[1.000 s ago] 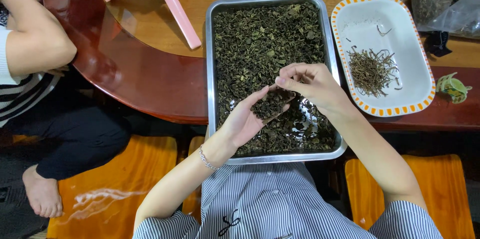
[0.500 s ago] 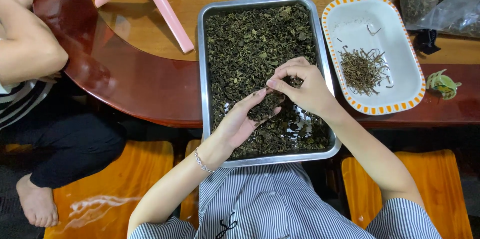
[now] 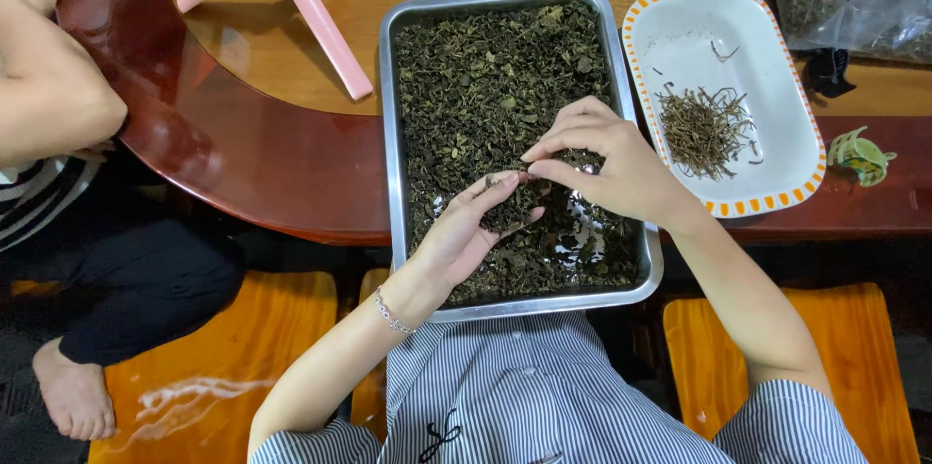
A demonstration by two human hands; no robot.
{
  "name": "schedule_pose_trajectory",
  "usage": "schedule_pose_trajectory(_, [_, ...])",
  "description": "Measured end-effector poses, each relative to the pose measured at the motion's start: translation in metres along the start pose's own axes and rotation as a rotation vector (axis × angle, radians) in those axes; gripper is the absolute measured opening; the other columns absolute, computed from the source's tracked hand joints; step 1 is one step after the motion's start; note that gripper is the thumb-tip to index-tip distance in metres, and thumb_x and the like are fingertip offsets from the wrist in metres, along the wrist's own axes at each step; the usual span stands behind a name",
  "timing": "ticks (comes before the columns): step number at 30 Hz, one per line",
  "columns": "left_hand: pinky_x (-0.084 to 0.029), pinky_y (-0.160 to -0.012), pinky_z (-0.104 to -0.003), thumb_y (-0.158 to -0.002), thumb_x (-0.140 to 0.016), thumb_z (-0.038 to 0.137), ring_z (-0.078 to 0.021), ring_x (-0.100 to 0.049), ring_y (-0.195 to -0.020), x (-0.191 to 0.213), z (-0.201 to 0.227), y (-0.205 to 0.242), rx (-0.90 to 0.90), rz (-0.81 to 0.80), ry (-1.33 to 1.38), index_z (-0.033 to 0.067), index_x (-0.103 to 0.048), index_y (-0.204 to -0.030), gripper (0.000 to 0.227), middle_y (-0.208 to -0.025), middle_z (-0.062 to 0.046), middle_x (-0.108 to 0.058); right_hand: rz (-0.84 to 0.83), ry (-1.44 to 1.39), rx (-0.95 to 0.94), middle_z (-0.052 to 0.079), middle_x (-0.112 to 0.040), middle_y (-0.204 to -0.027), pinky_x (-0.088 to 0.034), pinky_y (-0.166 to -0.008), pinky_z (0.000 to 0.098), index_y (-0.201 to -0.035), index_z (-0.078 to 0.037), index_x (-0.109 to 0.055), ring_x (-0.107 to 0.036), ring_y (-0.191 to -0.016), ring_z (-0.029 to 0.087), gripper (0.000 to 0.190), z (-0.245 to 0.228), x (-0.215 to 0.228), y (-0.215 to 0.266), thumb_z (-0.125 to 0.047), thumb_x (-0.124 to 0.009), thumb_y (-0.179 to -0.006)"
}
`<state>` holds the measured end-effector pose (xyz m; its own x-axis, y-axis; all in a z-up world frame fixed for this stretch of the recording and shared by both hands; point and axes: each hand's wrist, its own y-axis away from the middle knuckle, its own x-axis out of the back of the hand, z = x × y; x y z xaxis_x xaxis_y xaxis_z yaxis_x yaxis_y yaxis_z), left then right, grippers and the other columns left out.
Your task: Sorting dried tea leaves by hand to remove stems and debris
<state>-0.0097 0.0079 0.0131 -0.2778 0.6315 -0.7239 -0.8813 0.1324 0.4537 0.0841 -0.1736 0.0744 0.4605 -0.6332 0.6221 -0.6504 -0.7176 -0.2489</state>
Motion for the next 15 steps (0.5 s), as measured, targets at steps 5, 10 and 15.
schedule_pose_trajectory(5, [-0.061,-0.094,-0.047,-0.091,-0.075,0.016,-0.0256,-0.073,-0.098,-0.005,0.002,0.005,0.004,0.022,-0.032,0.0002,-0.069,-0.107,0.023,-0.109,-0.015,-0.072,-0.064,0.135,0.078,0.008,-0.076,-0.093,-0.046,-0.099,0.0437,-0.096,-0.006,-0.078,-0.059,-0.106,0.026,0.009,0.0,-0.003,-0.003,-0.013,-0.072,-0.094])
schedule_pose_trajectory(10, [-0.063,-0.087,-0.044,-0.092,-0.074,0.016,-0.0258,-0.075,-0.092,0.007,-0.005,-0.004,-0.007,0.015,-0.059,0.0036,-0.071,-0.102,0.016,-0.1,-0.015,-0.074,-0.069,0.303,0.205,0.005,-0.072,-0.087,-0.045,-0.099,0.04,-0.09,-0.008,-0.076,-0.057,-0.107,0.024,0.011,0.002,-0.011,-0.006,-0.016,-0.07,-0.094])
schedule_pose_trajectory(15, [-0.062,-0.085,-0.046,-0.094,-0.069,0.012,-0.0271,-0.075,-0.087,0.033,-0.019,-0.027,-0.028,0.036,-0.05,0.0032,-0.07,-0.1,0.011,-0.092,-0.017,-0.074,0.078,0.637,0.421,0.001,-0.066,-0.083,-0.045,-0.096,0.0383,-0.081,-0.008,-0.065,-0.056,-0.109,0.023,0.014,0.01,-0.033,-0.001,-0.016,-0.065,-0.092])
